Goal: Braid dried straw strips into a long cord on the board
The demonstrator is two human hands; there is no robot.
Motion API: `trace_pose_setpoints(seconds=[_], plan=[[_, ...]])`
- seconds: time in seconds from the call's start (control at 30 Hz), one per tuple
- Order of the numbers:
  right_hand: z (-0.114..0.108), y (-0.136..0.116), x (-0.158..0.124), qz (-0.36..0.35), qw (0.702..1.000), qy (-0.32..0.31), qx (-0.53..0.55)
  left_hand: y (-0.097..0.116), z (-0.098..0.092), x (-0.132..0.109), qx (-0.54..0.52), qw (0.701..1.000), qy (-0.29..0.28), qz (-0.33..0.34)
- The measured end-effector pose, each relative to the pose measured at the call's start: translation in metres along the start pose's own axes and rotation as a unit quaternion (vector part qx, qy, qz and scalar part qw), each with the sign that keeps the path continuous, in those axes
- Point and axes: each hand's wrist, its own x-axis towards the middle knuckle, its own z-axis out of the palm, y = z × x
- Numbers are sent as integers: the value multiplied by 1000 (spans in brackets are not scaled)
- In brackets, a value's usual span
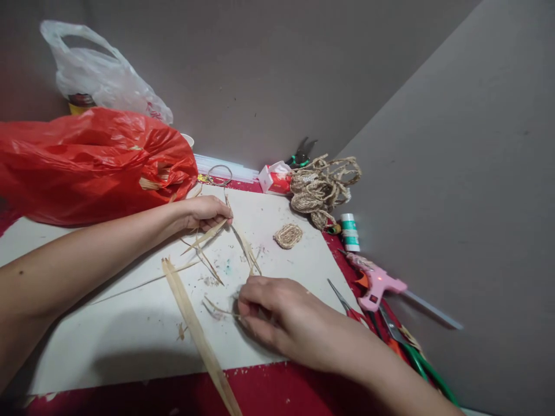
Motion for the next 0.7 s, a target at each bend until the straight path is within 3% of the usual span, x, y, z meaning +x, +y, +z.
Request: trace_pose_setpoints(seconds=[0.1, 0.23, 0.27, 0.33, 0.4, 0.5, 0.7], plan=[[-9, 4, -14, 8, 974, 59, 218, 0, -2, 0, 2, 1000, -4, -1], [-4, 22, -6, 95, 892, 89, 432, 0, -4, 1, -2, 1000, -11, -7], [-2, 29, 1, 124, 891, 84, 429, 0, -5, 2, -2, 1000, -13, -7], [1, 43, 15, 160, 919, 94, 346, 1, -6, 2, 1, 1000, -14, -4], [1, 54, 26, 173, 946, 182, 207, 1, -6, 2, 5, 1000, -15, -3], [-2, 57, 34, 157, 947, 266, 85, 1, -6, 1, 9, 1000, -11, -3], [12, 18, 42, 92, 979, 182, -33, -1, -7, 4, 9, 1000, -20, 2]])
